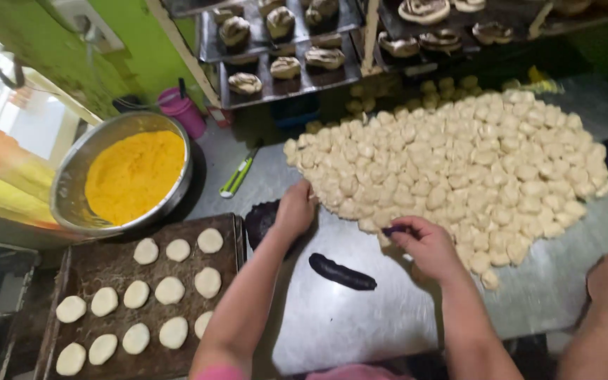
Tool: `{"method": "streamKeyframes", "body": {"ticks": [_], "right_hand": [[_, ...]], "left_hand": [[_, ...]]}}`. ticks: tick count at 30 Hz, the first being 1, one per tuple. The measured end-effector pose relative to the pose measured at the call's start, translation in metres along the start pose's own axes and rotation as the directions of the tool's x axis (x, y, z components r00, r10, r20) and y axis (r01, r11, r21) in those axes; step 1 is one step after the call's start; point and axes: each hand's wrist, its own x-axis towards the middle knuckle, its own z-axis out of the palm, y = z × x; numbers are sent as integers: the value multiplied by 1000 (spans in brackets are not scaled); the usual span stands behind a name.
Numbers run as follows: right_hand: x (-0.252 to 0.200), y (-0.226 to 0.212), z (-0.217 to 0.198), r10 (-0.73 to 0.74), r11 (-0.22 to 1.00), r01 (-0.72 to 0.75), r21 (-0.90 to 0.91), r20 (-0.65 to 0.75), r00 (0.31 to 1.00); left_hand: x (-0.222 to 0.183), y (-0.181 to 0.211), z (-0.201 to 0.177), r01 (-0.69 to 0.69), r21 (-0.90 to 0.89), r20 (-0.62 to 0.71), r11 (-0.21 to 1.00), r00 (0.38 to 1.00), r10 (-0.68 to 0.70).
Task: Preparing pastries by shaping dough balls, arranging them on a tray, applying egg wash, and scoring the tops before baking
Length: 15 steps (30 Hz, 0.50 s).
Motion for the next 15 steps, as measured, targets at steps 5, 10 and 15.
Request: {"method": "streamKeyframes", "body": {"ticks": [5, 10, 15], "right_hand": [[-10, -29, 50, -136, 981, 85, 177, 306, 942], [-40, -60, 88, 32, 998, -1, -63, 494, 869], [-93, -70, 119, 149, 973, -11, -230, 595, 790]], "left_hand": [[-114, 117, -86, 101, -976, 9, 192, 903, -429], [-189, 74, -3, 249, -742, 467, -623, 858, -214], [-255, 64, -27, 200, -800, 343, -566, 926, -157]]}}
